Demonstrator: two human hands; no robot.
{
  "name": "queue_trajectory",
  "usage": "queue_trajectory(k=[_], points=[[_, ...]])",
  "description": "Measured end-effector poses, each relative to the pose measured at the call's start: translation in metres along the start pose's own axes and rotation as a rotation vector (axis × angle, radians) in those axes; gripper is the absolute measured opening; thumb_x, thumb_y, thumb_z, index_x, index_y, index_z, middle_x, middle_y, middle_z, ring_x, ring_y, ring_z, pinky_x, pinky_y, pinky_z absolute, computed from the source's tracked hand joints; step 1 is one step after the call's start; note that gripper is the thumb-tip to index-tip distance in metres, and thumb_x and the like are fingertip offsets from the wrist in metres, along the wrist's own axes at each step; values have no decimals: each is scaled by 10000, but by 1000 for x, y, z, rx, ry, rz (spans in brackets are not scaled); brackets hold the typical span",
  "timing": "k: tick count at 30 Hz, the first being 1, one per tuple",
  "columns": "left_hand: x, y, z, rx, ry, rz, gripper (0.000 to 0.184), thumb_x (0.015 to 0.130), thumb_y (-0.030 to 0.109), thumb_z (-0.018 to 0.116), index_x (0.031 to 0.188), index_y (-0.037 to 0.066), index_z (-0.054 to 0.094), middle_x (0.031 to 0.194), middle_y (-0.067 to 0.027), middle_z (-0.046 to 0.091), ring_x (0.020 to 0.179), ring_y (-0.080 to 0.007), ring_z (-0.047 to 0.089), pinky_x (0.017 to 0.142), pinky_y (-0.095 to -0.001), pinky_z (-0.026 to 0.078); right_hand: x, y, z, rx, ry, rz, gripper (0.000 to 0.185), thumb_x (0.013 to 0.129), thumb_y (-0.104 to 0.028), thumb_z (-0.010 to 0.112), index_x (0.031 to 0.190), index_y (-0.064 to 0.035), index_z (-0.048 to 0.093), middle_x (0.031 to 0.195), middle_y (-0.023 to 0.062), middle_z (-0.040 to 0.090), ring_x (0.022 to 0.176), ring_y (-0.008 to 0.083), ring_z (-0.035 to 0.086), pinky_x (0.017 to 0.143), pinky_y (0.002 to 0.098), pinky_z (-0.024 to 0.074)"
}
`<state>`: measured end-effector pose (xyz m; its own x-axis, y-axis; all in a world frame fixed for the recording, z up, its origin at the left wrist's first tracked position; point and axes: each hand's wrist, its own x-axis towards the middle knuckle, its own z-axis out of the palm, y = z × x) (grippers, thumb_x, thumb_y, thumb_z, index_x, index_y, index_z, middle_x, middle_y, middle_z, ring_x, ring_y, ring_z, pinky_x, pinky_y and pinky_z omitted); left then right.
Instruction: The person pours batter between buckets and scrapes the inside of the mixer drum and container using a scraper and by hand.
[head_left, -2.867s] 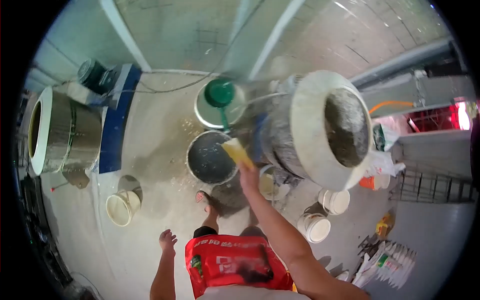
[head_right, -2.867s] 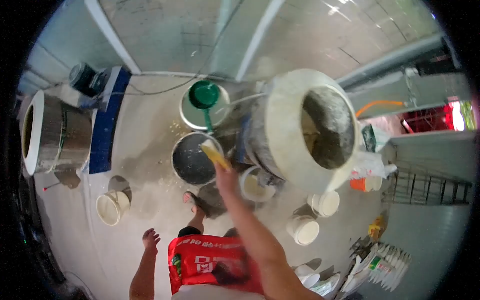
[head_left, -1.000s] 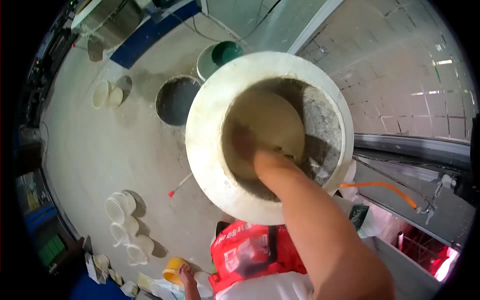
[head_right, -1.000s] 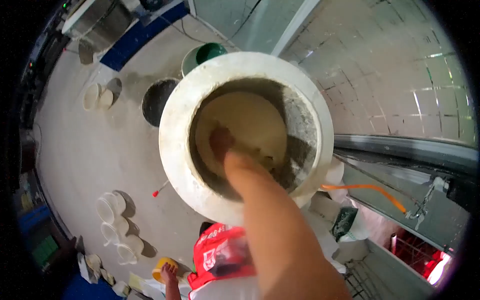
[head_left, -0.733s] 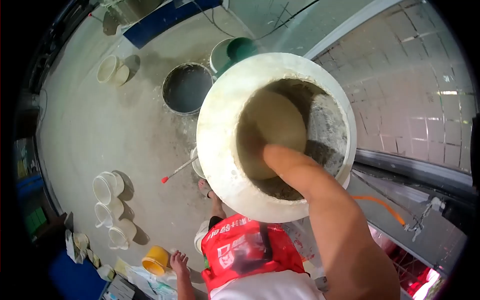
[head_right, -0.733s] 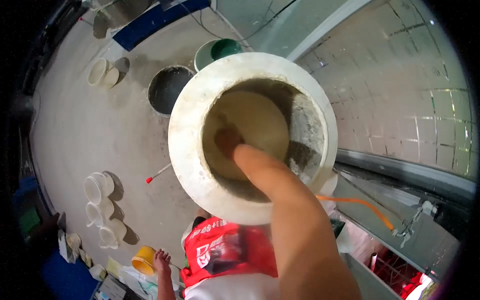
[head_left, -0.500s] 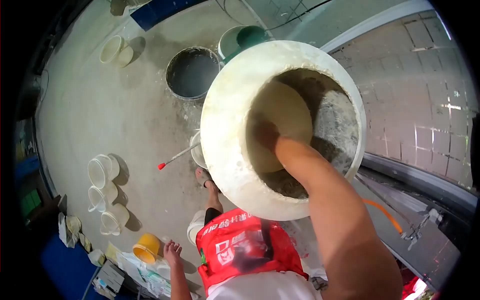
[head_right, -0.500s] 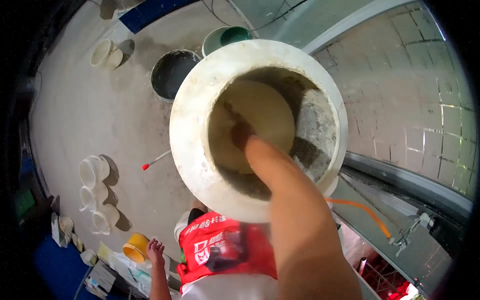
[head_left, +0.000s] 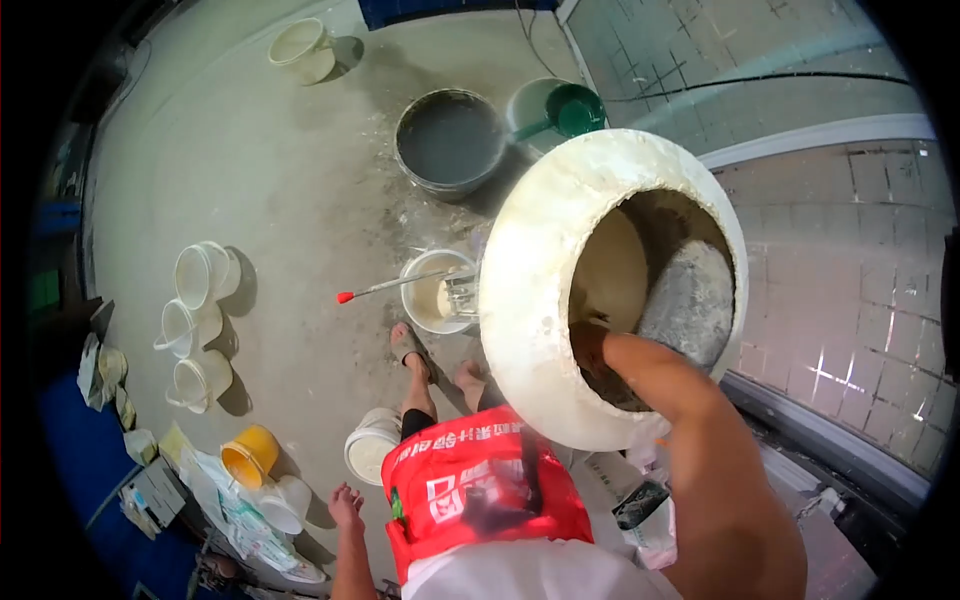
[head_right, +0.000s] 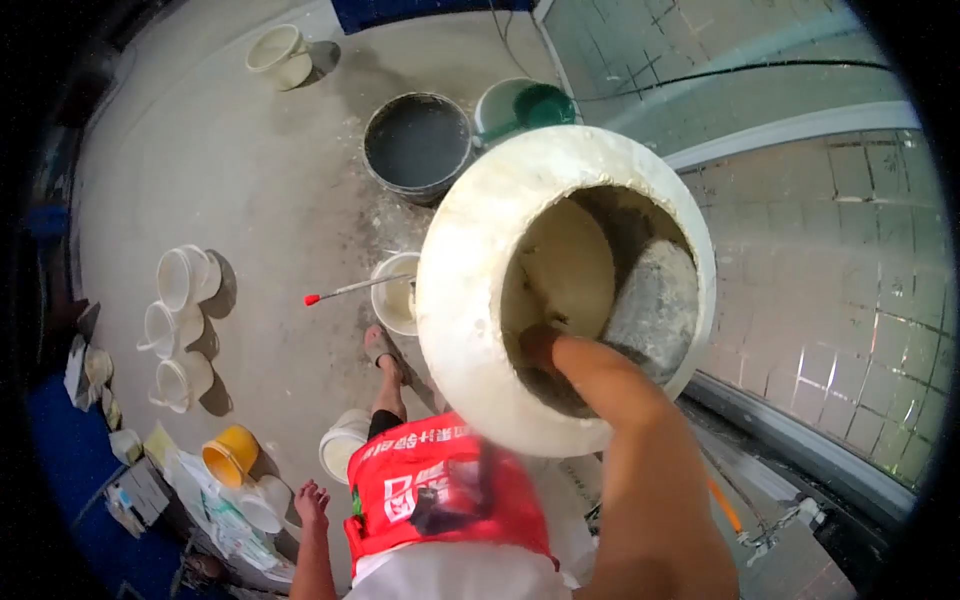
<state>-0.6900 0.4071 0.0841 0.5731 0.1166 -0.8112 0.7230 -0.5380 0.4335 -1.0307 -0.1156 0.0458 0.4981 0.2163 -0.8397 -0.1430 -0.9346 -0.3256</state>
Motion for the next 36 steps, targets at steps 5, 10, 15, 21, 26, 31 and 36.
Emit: queue_trajectory(k=[5,10,15,21,26,31,36], points=[[27,23,-8,-28,-38,7,171,760,173,518,889,71,471,706,-10,452,599,-135,490,526,-252,420,-49,13,-33,293,-77,267,199,642,-129,537,751,13,621,764,206,590,704,288,593,633,376,463],[42,97,29,-20,-167,170,264,800,160,482,1019,13,490,833,-62,510,686,-147,514,566,-256,438,-189,-52,-109,1137,1001,667,110,688,-41,509,779,20,521,618,104,551,504,170,561,413,290,435],[50,180,70,41,-313,314,236,792,120,464,995,12,516,764,-47,522,635,-119,519,533,-240,436,-201,-95,-82,1463,1620,897,124,749,-49,485,866,-24,454,695,67,534,500,140,543,408,239,442],[73,250,83,87,-392,376,227,773,88,461,980,14,518,732,-32,509,602,-109,503,501,-234,424,-165,-150,-64,1455,1982,1067,215,794,-83,441,997,-13,455,793,99,557,598,138,547,468,254,462],[88,267,60,119,-339,380,200,771,81,460,955,29,519,725,-37,503,599,-112,496,487,-234,415,-162,-169,-76,1466,1919,1049,338,809,-71,410,1139,-17,459,818,83,561,601,126,526,463,244,449],[121,240,24,159,-274,333,197,776,86,454,956,36,515,779,-45,505,598,-133,498,477,-242,415,-160,-168,-83,1462,1908,1090,311,816,-56,393,1109,-14,488,824,89,568,593,126,532,460,243,450],[122,200,-5,117,-218,245,221,788,114,455,992,49,511,798,-30,502,610,-137,497,523,-270,441,-155,-160,-78,1408,1884,1080,311,818,-55,385,1108,-14,487,819,85,569,582,126,540,458,239,457]])
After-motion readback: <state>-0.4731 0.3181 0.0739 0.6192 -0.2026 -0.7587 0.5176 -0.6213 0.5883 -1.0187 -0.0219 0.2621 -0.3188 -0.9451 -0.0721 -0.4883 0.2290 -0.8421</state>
